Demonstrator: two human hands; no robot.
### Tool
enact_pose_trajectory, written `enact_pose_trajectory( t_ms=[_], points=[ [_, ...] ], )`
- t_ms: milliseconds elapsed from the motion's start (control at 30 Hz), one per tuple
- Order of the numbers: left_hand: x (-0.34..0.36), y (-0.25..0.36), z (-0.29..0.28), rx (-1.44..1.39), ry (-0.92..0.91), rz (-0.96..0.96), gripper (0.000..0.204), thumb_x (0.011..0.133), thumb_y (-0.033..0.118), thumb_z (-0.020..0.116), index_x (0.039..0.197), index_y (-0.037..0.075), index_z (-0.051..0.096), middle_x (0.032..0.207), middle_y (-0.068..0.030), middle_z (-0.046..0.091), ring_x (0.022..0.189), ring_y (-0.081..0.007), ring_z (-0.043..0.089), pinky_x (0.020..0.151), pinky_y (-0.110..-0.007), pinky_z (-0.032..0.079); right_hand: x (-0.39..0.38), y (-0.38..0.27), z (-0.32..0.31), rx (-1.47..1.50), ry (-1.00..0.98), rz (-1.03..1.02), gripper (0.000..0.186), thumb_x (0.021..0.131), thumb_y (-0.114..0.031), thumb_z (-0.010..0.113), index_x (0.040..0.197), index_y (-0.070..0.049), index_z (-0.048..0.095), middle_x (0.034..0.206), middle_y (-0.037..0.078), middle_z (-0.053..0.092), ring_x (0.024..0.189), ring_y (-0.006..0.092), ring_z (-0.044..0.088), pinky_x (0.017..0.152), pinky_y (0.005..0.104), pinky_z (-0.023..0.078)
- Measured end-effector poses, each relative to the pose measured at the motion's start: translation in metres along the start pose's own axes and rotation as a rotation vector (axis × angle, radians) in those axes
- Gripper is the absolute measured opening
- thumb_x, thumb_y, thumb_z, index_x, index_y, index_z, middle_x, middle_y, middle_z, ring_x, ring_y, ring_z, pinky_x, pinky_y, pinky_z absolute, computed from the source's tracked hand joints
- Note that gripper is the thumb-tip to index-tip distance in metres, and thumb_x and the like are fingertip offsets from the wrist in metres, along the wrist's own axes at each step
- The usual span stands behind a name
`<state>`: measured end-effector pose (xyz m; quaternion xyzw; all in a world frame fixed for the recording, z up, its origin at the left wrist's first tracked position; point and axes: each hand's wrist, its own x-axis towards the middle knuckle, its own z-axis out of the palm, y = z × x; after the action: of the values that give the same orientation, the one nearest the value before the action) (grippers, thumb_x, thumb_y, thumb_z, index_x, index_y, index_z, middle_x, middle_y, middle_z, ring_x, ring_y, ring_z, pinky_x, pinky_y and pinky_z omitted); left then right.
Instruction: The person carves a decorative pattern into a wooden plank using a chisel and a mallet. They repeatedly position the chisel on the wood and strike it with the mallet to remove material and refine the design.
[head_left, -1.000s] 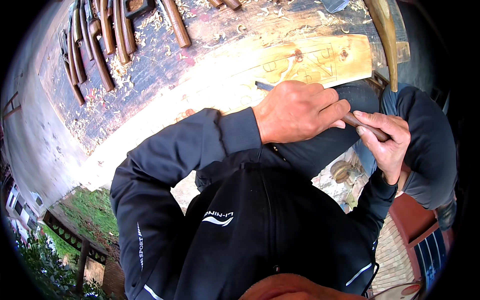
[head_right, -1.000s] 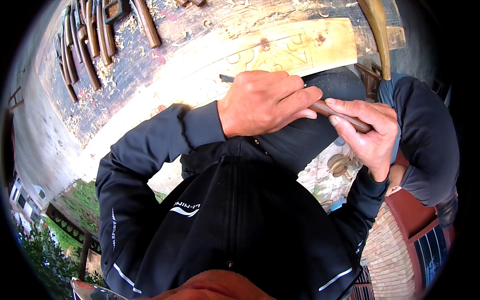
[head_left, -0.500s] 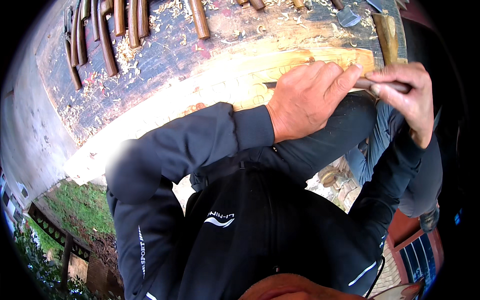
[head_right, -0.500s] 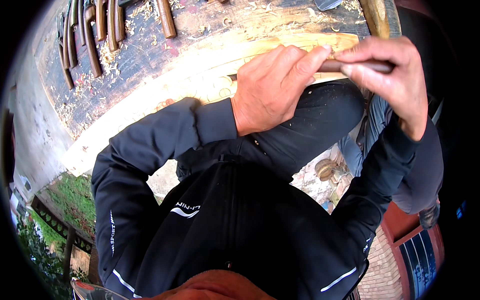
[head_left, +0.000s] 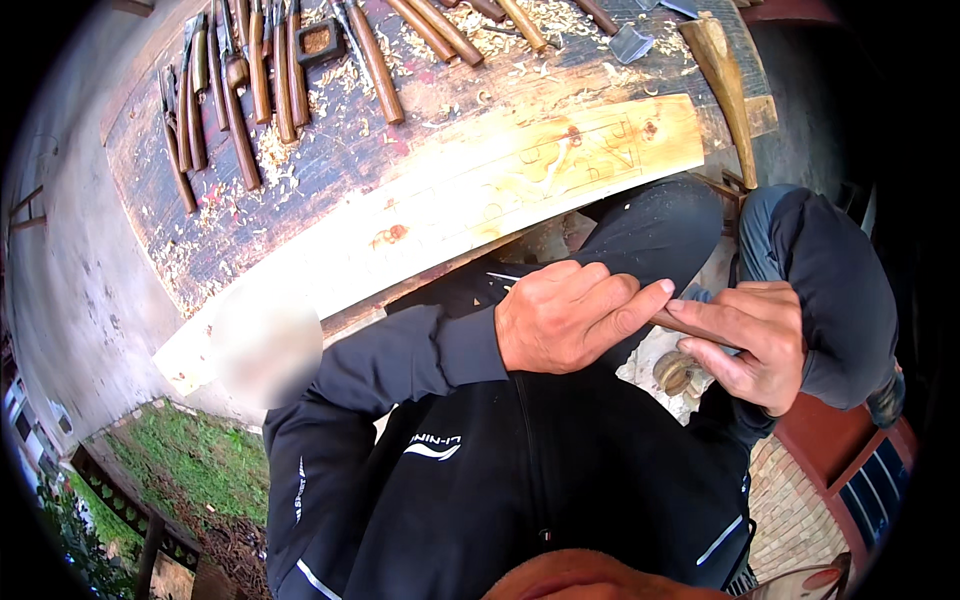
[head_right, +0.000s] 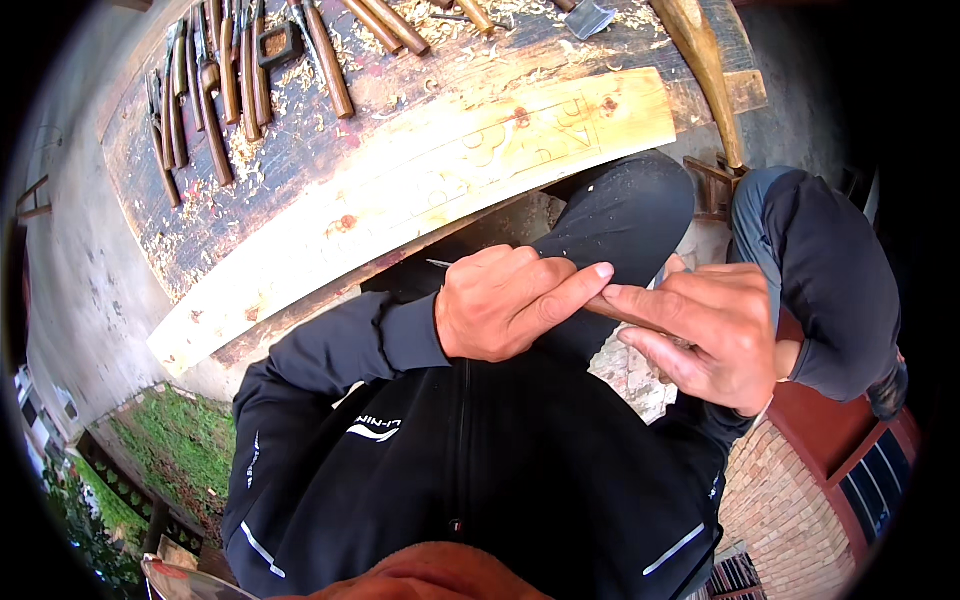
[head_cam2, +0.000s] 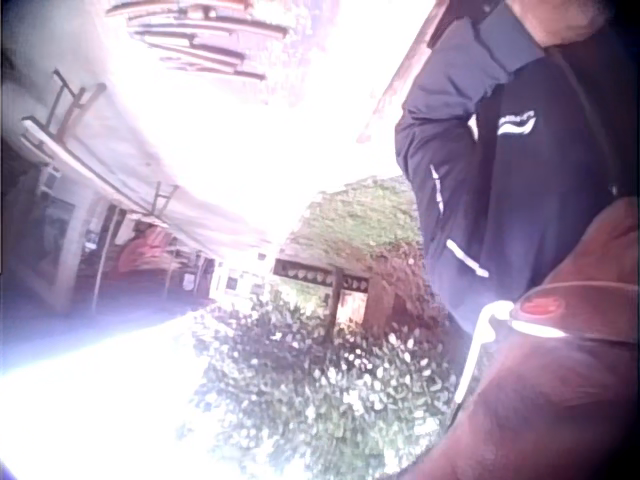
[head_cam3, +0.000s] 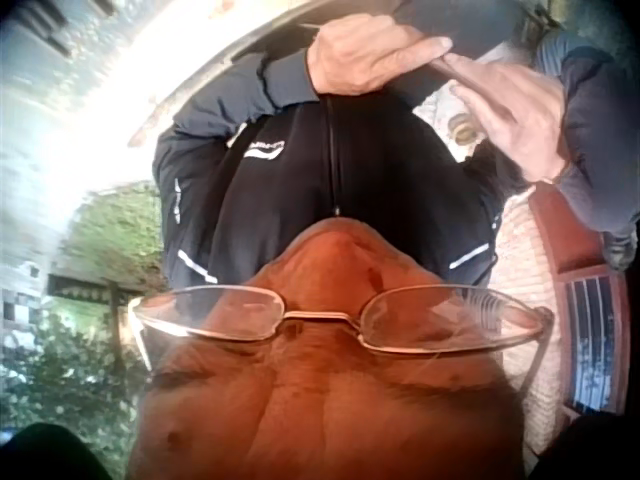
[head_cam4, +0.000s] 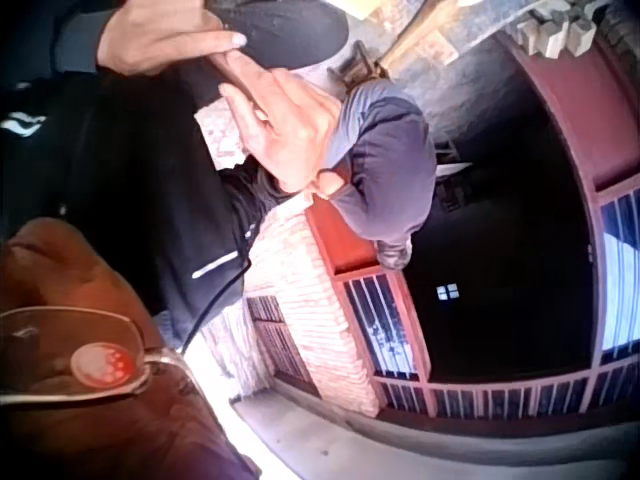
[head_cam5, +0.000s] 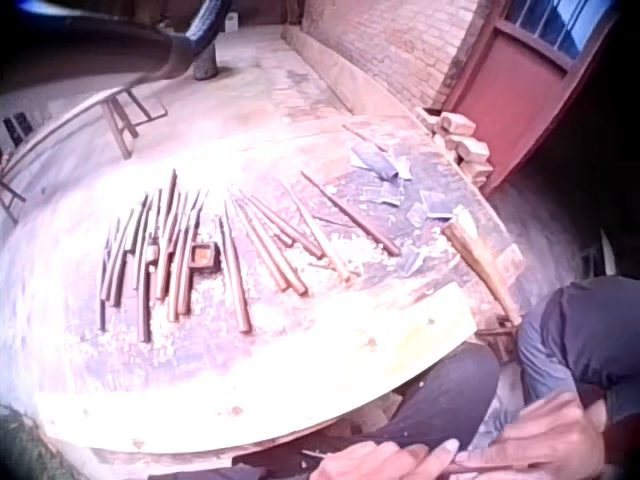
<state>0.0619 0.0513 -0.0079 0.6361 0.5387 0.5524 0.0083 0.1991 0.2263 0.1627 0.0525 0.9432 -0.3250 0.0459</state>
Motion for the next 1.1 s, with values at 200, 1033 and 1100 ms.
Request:
enact_pose_trajectory(
  t_ms=[200, 1033, 1100],
  points=[
    [-0.014, 0.004, -0.011, 0.279, -0.11, -0.019, 0.045, 0.09, 0.015, 0.081, 0.132, 0.004, 0.072, 0.129, -0.0138, 0.074, 0.116, -0.0311, 0.073, 0.102, -0.042, 0.06, -0.082, 0.033, 0.042, 0.322, 0.309, 0.482, 0.035, 0.082, 0.002, 0.083, 0.117, 0.003, 0.081, 0.079, 0.009, 0.075, 0.061, 0.0121, 0.063, 0.056, 0.0269, 0.048],
    [0.02, -0.077, 0.021, -0.16, -0.541, 0.41, 0.049, 0.101, 0.047, 0.07, 0.131, 0.009, 0.066, 0.082, -0.0021, 0.053, 0.063, -0.0173, 0.062, 0.052, -0.033, 0.052, -0.088, 0.008, 0.151, 0.537, 0.594, 0.654, 0.039, 0.09, 0.009, 0.076, 0.127, -0.003, 0.08, 0.093, 0.01, 0.081, 0.064, 0.0069, 0.064, 0.057, 0.0231, 0.048],
    [0.018, -0.076, 0.021, -0.151, -0.58, 0.38, 0.046, 0.1, 0.047, 0.07, 0.127, 0.009, 0.067, 0.082, -0.0024, 0.054, 0.063, -0.0174, 0.062, 0.053, -0.033, 0.054, -0.089, 0.009, 0.153, 0.49, 0.586, 0.644, 0.04, 0.089, 0.01, 0.076, 0.127, -0.003, 0.08, 0.094, 0.011, 0.081, 0.067, 0.0077, 0.066, 0.06, 0.0233, 0.05]
  ],
)
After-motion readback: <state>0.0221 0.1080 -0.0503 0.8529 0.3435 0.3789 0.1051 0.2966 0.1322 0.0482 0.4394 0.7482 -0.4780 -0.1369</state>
